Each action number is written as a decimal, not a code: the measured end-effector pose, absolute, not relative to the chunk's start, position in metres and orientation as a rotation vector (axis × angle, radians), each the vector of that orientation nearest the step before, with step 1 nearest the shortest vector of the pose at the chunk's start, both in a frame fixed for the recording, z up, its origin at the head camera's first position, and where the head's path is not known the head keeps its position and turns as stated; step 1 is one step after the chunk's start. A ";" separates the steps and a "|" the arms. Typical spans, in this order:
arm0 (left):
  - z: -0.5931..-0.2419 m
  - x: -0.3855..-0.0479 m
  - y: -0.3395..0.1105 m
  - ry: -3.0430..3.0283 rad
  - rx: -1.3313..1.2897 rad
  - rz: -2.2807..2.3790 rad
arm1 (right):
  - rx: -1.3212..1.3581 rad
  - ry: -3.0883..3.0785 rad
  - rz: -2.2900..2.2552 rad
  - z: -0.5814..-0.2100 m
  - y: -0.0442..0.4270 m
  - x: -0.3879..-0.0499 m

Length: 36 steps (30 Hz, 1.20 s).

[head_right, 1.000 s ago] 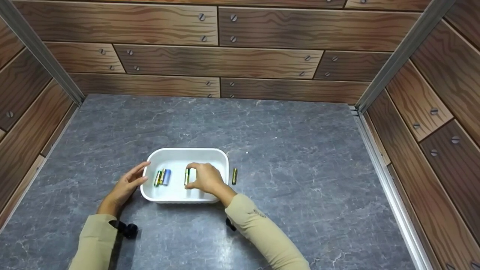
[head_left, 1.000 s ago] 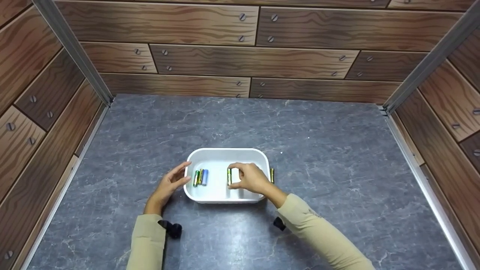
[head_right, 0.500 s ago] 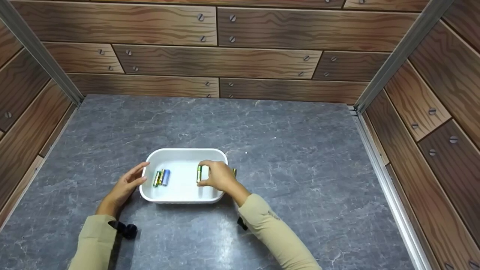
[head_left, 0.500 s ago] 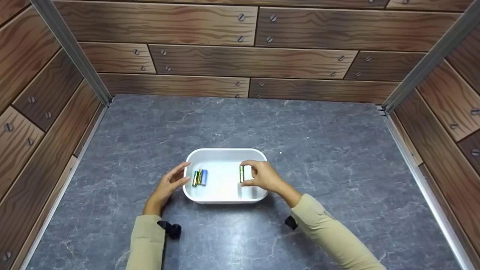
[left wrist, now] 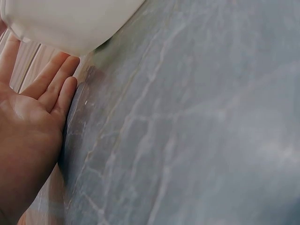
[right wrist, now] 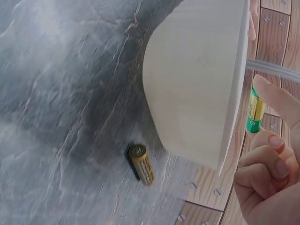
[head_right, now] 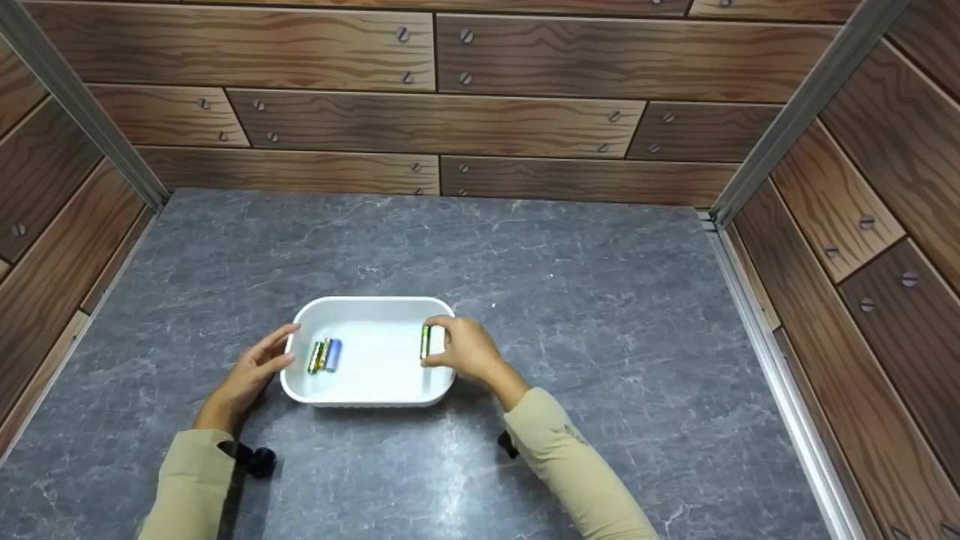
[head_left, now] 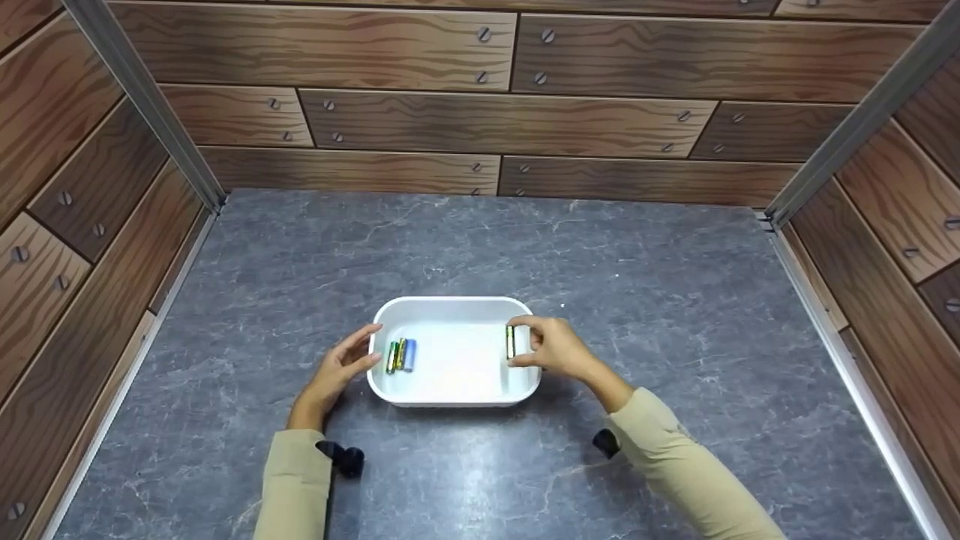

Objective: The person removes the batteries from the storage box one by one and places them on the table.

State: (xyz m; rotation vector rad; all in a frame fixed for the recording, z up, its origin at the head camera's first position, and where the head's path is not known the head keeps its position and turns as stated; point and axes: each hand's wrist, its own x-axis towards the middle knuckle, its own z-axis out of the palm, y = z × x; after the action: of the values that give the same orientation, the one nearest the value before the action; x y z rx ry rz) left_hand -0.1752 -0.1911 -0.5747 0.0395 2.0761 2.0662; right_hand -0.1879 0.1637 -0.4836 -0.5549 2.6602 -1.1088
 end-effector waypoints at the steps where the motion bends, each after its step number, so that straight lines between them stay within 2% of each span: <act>1: -0.575 -0.175 -0.191 2.078 0.038 2.062 | -0.542 2.654 -1.118 -0.484 0.166 -0.188; 36: -0.573 -0.175 -0.190 2.059 0.014 2.063 | -0.396 2.636 -1.173 -0.496 0.222 -0.186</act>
State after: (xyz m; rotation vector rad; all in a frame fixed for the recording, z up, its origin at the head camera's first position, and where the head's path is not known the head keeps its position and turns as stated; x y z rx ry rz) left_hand -0.1747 -0.1904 -0.5731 0.0137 2.0587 2.0628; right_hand -0.1862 0.2225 -0.4963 -0.3956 2.6363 -1.1728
